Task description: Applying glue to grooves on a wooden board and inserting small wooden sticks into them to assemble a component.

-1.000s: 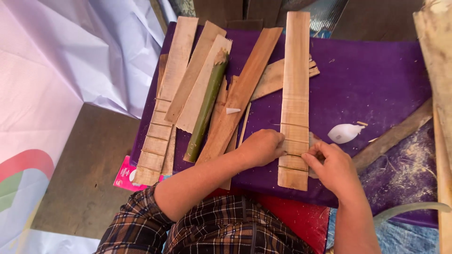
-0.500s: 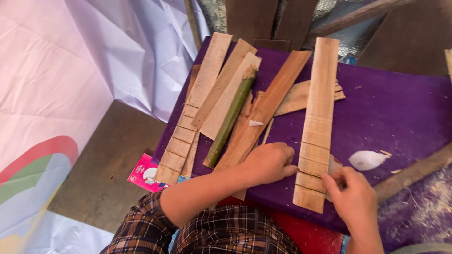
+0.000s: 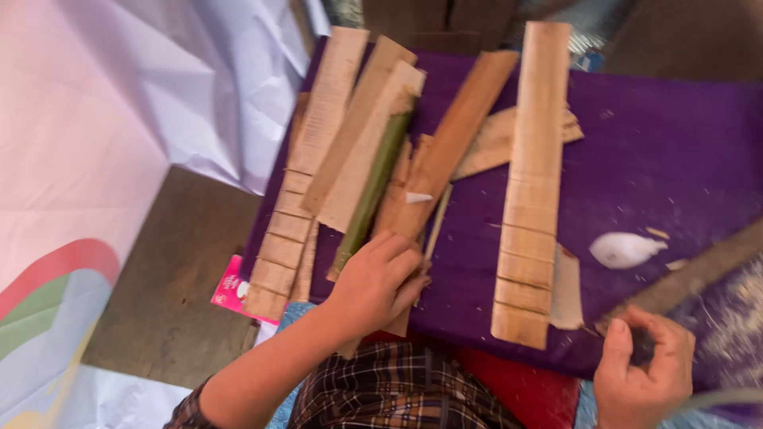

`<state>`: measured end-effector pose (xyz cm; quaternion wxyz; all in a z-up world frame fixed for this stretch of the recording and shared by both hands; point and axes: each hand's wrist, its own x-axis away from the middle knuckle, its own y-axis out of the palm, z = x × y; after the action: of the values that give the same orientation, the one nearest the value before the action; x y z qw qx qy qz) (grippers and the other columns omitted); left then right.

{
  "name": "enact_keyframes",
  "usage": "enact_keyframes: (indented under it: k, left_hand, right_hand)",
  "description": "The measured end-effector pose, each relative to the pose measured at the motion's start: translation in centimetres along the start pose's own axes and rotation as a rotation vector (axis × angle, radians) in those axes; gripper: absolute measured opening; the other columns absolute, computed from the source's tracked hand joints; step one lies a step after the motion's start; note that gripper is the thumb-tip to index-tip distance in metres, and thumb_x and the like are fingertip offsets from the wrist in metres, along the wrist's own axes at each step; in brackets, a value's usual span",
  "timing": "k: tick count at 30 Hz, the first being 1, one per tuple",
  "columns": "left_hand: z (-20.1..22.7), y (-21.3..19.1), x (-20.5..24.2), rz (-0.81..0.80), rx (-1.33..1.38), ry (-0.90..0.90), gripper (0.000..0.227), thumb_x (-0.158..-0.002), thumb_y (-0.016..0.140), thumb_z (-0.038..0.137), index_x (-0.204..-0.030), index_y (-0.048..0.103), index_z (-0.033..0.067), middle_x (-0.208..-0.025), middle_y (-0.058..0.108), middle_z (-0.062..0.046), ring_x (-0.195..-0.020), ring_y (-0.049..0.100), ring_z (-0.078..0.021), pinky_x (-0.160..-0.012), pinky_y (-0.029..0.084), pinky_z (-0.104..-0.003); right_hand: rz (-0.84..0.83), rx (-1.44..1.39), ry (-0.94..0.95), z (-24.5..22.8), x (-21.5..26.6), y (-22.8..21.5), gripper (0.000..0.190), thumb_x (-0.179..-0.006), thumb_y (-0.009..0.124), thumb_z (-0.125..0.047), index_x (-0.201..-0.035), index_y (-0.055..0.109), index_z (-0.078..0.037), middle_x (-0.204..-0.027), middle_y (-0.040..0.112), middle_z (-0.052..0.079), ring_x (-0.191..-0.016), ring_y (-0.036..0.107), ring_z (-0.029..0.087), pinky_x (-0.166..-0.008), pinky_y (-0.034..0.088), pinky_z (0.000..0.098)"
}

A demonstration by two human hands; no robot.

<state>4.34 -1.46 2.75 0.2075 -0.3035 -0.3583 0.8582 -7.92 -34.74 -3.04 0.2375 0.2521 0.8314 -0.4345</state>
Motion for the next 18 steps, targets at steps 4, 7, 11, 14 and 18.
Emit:
enact_keyframes:
  k: [4, 7, 11, 14, 18]
  left_hand:
    - [1.3, 0.1, 0.9, -0.064, 0.039, 0.046, 0.012, -0.096, 0.069, 0.012, -0.099, 0.063, 0.0023, -0.099, 0.062, -0.012, -0.088, 0.056, -0.0314, -0.082, 0.048, -0.043]
    - [1.6, 0.1, 1.6, -0.148, -0.110, 0.064, 0.021, -0.093, 0.072, 0.017, -0.109, 0.066, 0.0053, -0.108, 0.064, -0.010, -0.098, 0.058, -0.0310, -0.082, 0.046, -0.044]
    - [0.5, 2.7, 3.2, -0.404, -0.584, 0.095, 0.076, -0.080, 0.074, 0.053, -0.143, 0.057, 0.0144, -0.151, 0.052, -0.021, -0.142, 0.044, -0.0394, -0.118, 0.030, -0.056]
    - [1.1, 3.8, 3.7, -0.513, -0.616, 0.057, 0.063, -0.092, 0.059, 0.048, -0.144, 0.054, 0.0140, -0.158, 0.039, -0.030, -0.151, 0.028, -0.0479, -0.121, 0.022, -0.062]
    - [1.1, 4.3, 3.6, -0.563, -0.664, 0.098, 0.048, -0.099, 0.038, 0.025, -0.142, 0.054, 0.0080, -0.156, 0.041, -0.033, -0.147, 0.035, -0.0471, -0.122, 0.023, -0.061]
  right_hand:
    - [0.022, 0.035, 0.080, -0.3, 0.5, -1.6, 0.009, -0.116, 0.063, 0.010, -0.119, 0.062, 0.018, -0.115, 0.066, 0.030, -0.109, 0.060, 0.045, -0.103, 0.051, 0.0535]
    - [0.028, 0.001, 0.077, -1.4, 0.9, -2.1, 0.009, -0.114, 0.059, 0.008, -0.112, 0.061, 0.017, -0.108, 0.065, 0.029, -0.104, 0.060, 0.044, -0.099, 0.051, 0.0522]
    - [-0.018, -0.089, 0.104, -1.4, 4.3, -1.7, 0.003, -0.102, 0.059, 0.007, -0.102, 0.062, 0.007, -0.097, 0.067, 0.021, -0.094, 0.064, 0.030, -0.087, 0.056, 0.0382]
    - [-0.089, -0.016, 0.006, -3.5, 4.6, -2.0, 0.007, -0.099, 0.065, 0.001, -0.104, 0.065, 0.006, -0.103, 0.069, 0.018, -0.097, 0.064, 0.037, -0.096, 0.054, 0.0469]
    - [-0.173, 0.079, -0.078, -2.7, 5.7, -0.8, 0.032, -0.091, 0.074, -0.016, -0.115, 0.067, 0.004, -0.111, 0.075, 0.016, -0.110, 0.068, 0.034, -0.104, 0.048, 0.0450]
